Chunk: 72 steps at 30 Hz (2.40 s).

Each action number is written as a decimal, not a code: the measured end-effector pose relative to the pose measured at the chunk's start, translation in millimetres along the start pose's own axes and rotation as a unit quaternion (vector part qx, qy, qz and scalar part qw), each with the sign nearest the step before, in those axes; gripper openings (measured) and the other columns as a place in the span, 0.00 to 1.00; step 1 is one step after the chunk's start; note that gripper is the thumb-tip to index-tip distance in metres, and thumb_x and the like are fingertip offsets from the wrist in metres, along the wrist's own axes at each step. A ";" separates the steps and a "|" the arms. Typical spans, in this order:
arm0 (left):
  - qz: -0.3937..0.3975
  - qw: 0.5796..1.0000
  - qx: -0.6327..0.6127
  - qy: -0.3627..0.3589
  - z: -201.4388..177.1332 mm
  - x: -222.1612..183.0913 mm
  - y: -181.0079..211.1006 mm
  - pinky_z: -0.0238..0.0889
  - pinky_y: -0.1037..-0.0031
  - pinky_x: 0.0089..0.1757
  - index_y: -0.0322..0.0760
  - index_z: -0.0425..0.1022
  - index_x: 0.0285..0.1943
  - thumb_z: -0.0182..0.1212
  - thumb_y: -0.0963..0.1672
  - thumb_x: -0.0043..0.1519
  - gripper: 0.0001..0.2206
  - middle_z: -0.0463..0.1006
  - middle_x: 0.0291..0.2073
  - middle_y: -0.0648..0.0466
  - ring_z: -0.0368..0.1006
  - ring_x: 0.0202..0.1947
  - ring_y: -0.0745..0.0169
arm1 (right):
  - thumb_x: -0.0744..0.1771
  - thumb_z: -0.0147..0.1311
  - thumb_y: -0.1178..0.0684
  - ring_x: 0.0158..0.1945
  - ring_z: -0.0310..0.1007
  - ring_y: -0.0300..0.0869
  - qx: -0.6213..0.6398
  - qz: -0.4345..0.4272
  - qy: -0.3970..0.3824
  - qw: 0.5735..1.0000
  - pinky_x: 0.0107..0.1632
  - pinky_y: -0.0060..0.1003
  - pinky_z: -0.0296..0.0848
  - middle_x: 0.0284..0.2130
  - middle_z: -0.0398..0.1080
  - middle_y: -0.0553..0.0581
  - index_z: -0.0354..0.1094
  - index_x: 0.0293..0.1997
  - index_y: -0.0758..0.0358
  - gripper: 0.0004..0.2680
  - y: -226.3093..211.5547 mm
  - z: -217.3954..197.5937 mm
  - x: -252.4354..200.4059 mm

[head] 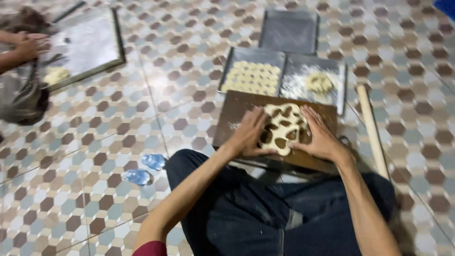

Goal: Cutting circular shapes from a sheet of dough using a mold and placing them onto a metal tray.

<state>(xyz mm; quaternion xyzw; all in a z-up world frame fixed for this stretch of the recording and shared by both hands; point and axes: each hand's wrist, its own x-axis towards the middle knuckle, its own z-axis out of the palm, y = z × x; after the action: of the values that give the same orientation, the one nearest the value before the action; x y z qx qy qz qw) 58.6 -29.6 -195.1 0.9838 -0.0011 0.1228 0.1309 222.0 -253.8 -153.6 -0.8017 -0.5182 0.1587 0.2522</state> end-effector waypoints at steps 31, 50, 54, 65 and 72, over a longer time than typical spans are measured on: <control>0.016 0.946 -0.230 0.227 35.2 66.6 22.7 0.53 0.76 0.12 0.35 0.74 0.25 0.57 0.54 0.61 0.21 0.67 0.08 0.56 0.54 0.07 0.72 | 0.72 0.42 0.61 0.29 0.66 0.41 0.178 0.044 0.276 0.944 0.28 0.32 0.61 0.50 0.74 0.63 0.67 0.58 0.70 0.10 -29.2 47.5 0.4; -0.042 0.896 -0.401 0.184 9.7 57.5 34.5 0.77 0.72 0.32 0.30 0.72 0.55 0.59 0.38 0.64 0.11 0.82 0.40 0.40 0.79 0.31 0.54 | 0.73 0.46 0.60 0.18 0.55 0.38 0.159 0.016 0.294 0.942 0.20 0.31 0.55 0.40 0.74 0.65 0.68 0.59 0.72 0.09 2.8 66.4 1.9; -0.031 0.866 -0.417 0.274 28.5 60.1 24.1 0.60 0.83 0.14 0.30 0.78 0.34 0.64 0.41 0.64 0.07 0.80 0.26 0.43 0.69 0.14 0.68 | 0.74 0.45 0.56 0.25 0.63 0.43 0.150 0.056 0.280 0.947 0.26 0.35 0.62 0.40 0.74 0.65 0.69 0.59 0.72 0.11 -18.7 57.8 -0.5; -0.013 0.837 -0.434 0.333 2.1 54.3 54.5 0.46 0.78 0.14 0.38 0.71 0.16 0.54 0.48 0.67 0.23 0.70 0.10 0.56 0.54 0.06 0.70 | 0.72 0.37 0.42 0.38 0.68 0.41 0.237 0.032 0.301 0.923 0.43 0.36 0.69 0.38 0.72 0.56 0.68 0.59 0.63 0.18 -24.1 73.7 -2.1; 0.115 0.894 -0.327 0.285 -26.4 56.8 88.0 0.60 0.58 0.49 0.44 0.72 0.41 0.55 0.54 0.65 0.14 0.74 0.35 0.50 0.72 0.43 0.46 | 0.71 0.41 0.28 0.52 0.73 0.51 0.752 0.191 0.255 0.577 0.56 0.46 0.69 0.53 0.73 0.61 0.72 0.55 0.59 0.24 78.5 132.6 21.2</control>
<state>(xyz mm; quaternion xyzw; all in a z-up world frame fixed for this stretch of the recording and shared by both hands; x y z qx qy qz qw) 104.3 -106.1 -133.9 0.8011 -0.1172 0.4046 0.4252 221.3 -229.0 -307.2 -0.4129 0.0377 0.3251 0.8500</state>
